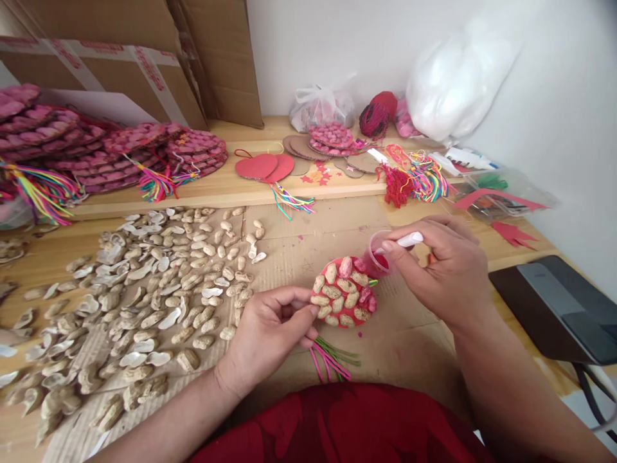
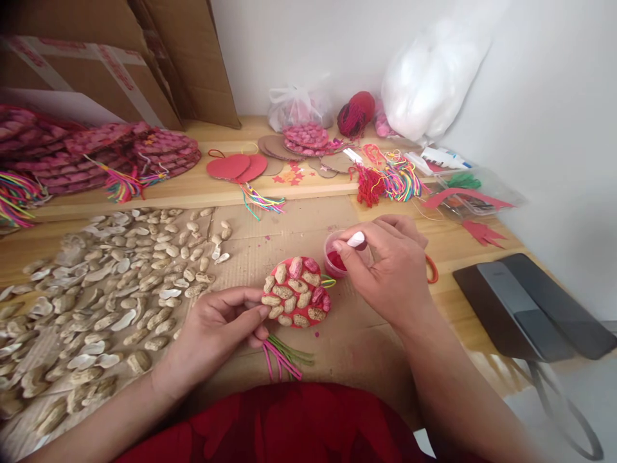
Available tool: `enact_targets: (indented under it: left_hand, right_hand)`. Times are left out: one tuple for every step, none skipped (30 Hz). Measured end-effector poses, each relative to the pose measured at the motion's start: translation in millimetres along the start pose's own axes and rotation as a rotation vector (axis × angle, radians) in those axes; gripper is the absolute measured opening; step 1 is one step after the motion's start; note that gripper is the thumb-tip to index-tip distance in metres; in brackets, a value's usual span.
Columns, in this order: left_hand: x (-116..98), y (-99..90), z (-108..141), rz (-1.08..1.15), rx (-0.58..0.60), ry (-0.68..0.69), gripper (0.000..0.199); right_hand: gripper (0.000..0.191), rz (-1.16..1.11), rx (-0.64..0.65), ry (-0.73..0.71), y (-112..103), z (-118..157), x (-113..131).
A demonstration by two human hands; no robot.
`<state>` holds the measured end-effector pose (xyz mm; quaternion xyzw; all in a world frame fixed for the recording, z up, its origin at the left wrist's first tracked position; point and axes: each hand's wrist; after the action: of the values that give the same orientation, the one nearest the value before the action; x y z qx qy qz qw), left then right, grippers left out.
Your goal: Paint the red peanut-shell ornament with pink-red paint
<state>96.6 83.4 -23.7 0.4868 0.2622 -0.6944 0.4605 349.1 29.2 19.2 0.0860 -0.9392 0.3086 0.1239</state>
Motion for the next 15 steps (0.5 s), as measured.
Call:
enact_targets:
  left_hand:
    - [-0.5, 0.4, 0.1, -0.002, 0.0, -0.005, 0.022]
    - [-1.0, 0.7, 0.1, -0.001, -0.001, -0.01, 0.023]
    - [-1.4, 1.0, 0.2, 0.001, -0.002, -0.016, 0.023]
    - [-1.6, 1.2, 0.4, 0.002, -0.003, -0.02, 0.023]
    - [-1.6, 1.3, 0.5, 0.003, -0.004, -0.024, 0.023]
    - [-1.5, 1.4, 0.7, 0.004, -0.004, -0.026, 0.024]
    - [-1.3, 1.5, 0.9, 0.004, -0.005, -0.028, 0.024]
    - [-1.0, 1.6, 1.0, 0.004, -0.004, -0.029, 0.024]
    - [-0.8, 1.8, 1.1, 0.004, -0.004, -0.028, 0.024]
    - [-0.7, 2.0, 1.1, 0.007, -0.004, -0.026, 0.024]
    - [-0.6, 2.3, 1.0, 0.011, -0.005, -0.024, 0.023]
    - [-0.8, 2.6, 0.8, 0.015, -0.007, -0.024, 0.023]
    - [-1.0, 3.0, 0.6, 0.018, -0.009, -0.024, 0.023]
    - [-1.4, 3.4, 0.4, 0.019, -0.011, -0.026, 0.023]
    - [-1.8, 3.8, 0.2, 0.017, -0.013, -0.027, 0.022]
  right_hand:
    - [0.003, 0.003, -0.031, 0.007, -1.3, -0.5, -0.2]
    - [0.005, 0.014, -0.065, 0.01, -2.9, -1.0, -0.6]
    - [0.006, 0.032, -0.09, 0.008, -4.6, -1.5, -1.3]
    - [0.007, 0.045, -0.104, 0.004, -6.3, -2.0, -2.0]
    - [0.007, 0.049, -0.114, 0.005, -7.9, -2.4, -2.7]
    - [0.007, 0.04, -0.129, 0.021, -9.1, -3.0, -3.0]
    - [0.007, 0.015, -0.166, 0.048, -9.8, -3.5, -2.8]
    - [0.007, -0.029, -0.224, 0.078, -10.0, -4.2, -1.9]
    - [0.008, -0.093, -0.297, 0.102, -9.7, -4.8, -0.2]
    - [0.008, -0.175, -0.369, 0.111, -9.0, -5.4, 2.5]
    - [0.008, -0.261, -0.422, 0.098, -8.0, -5.8, 6.0]
    - [0.008, -0.346, -0.453, 0.072, -7.1, -5.9, 10.1]
    - [0.008, -0.42, -0.461, 0.041, -6.3, -5.6, 14.7]
    - [0.009, -0.468, -0.444, 0.018, -6.0, -4.9, 19.4]
    - [0.011, -0.494, -0.414, 0.002, -6.2, -3.8, 23.9]
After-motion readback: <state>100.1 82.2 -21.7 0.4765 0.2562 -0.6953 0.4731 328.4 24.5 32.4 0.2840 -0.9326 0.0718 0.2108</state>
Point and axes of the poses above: each hand's wrist, its own z-axis away from the middle knuckle, its own y-axis out of the palm, x = y × z, and after that the axes turned 12 degrees about -x, right-handed
